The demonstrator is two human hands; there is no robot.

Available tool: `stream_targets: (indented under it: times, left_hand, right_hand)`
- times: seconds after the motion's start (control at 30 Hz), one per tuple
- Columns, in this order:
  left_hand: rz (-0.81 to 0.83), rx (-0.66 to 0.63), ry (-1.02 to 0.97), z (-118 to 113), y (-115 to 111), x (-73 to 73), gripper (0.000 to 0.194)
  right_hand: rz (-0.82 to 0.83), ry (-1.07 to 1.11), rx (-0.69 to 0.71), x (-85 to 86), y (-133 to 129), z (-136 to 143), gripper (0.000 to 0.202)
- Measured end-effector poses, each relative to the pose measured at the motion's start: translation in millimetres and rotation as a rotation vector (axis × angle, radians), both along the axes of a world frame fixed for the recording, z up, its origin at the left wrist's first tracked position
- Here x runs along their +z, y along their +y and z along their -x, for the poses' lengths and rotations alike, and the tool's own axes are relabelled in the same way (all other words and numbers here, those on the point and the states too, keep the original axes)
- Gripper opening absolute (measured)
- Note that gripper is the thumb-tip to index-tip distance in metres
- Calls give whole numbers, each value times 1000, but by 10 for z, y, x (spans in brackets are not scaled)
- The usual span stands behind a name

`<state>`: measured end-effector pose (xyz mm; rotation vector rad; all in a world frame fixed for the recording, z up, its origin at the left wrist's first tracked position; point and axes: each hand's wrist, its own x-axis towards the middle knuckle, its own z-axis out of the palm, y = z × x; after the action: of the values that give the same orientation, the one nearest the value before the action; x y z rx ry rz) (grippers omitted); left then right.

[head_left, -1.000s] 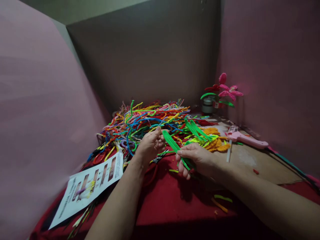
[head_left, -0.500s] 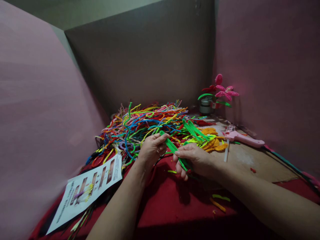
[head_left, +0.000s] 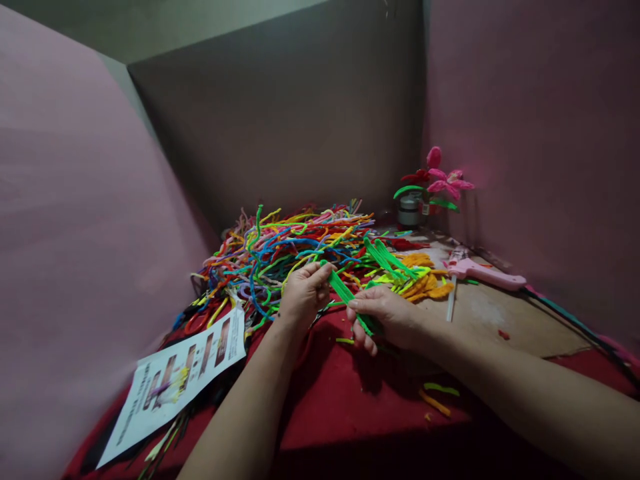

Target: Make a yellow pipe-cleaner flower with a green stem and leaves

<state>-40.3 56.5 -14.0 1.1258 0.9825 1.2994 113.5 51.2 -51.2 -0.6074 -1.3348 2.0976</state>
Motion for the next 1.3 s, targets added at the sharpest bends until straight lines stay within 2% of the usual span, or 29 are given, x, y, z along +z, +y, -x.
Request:
stream_targets:
  times: [0.1,0.23,0.33,0.47,0.83,0.93,1.13,1.3]
  left_hand:
    - [-23,-12,-66,16,0,18,20]
    - [-92,102,-58,-18,24,-24,20]
    - [-58,199,-108,-71,46,-45,20]
    - [-39,264,-164,-102,51,-31,19]
    - [-20,206,-212,-80,57,-39,18]
    - [2,147,-182,-52,44,-14,24]
    - [119,-144,-91,54,5,10,28]
    - [118,-268,-56,-5,-40,-31,29]
  right_hand:
    - [10,-6,42,-8,6,-5,23]
    - [12,10,42,-13,3,17,23]
    - [-5,3,15,-26,3,46,22]
    - [-20,-4,19,-39,2,62,22]
    - [-53,-69,-58,-17,-57,87,19]
    - [-65,-62,-88,-31,-61,82,20]
    - [-58,-63,-63,-29,-59,48,20]
    - [-26,8,-50,-28,-29,34,21]
